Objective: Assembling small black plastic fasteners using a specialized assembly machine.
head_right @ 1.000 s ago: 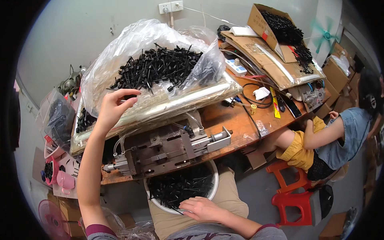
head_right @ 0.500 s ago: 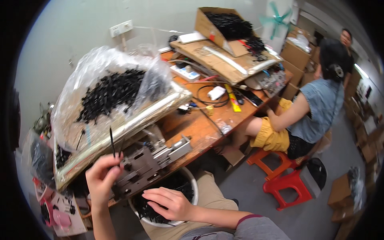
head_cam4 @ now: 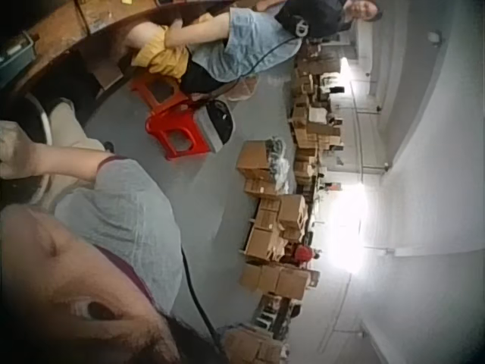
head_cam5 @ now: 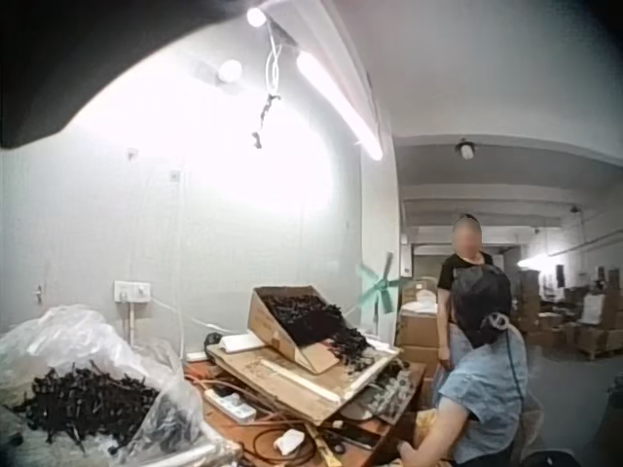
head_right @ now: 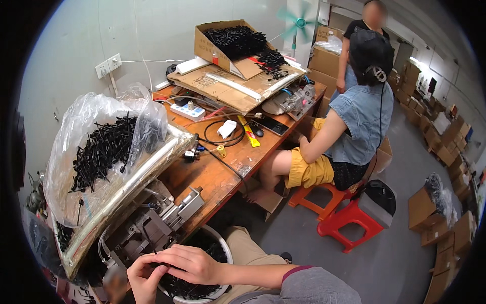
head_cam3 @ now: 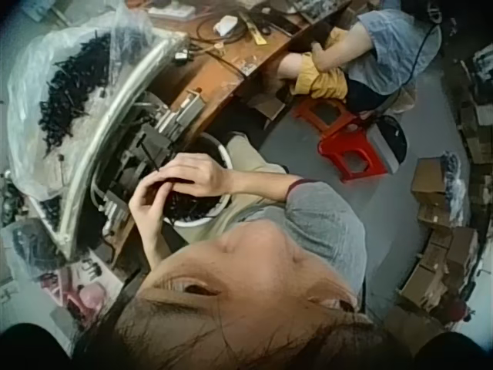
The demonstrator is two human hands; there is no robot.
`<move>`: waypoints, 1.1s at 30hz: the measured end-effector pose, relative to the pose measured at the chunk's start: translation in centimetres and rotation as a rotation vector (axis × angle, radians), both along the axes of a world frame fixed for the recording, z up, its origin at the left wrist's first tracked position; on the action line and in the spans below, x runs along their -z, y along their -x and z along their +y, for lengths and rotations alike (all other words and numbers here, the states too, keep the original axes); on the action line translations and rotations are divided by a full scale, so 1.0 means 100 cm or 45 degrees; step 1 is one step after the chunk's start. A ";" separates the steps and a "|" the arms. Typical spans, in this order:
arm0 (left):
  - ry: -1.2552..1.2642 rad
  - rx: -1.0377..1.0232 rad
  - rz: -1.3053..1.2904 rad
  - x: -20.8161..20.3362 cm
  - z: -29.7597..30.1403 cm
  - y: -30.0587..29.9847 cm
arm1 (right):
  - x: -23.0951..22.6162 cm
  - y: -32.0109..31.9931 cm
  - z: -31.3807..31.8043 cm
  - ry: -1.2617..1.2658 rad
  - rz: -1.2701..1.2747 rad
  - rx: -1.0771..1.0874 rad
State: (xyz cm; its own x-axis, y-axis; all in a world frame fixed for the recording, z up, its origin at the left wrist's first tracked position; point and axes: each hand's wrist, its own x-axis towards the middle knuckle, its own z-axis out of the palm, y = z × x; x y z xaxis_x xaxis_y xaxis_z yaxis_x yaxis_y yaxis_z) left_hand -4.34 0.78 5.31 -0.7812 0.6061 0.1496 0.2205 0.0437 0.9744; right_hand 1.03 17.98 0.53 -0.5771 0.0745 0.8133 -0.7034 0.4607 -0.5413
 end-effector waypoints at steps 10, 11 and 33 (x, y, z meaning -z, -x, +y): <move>-0.006 0.054 -0.216 0.001 -0.011 -0.005 | 0.001 -0.004 0.007 0.101 -0.068 -0.205; -0.012 0.044 -0.230 0.003 -0.013 -0.006 | 0.002 -0.005 0.006 0.096 -0.083 -0.210; -0.134 -0.510 -0.228 0.011 -0.046 -0.047 | 0.019 -0.023 -0.016 0.004 -0.172 -0.078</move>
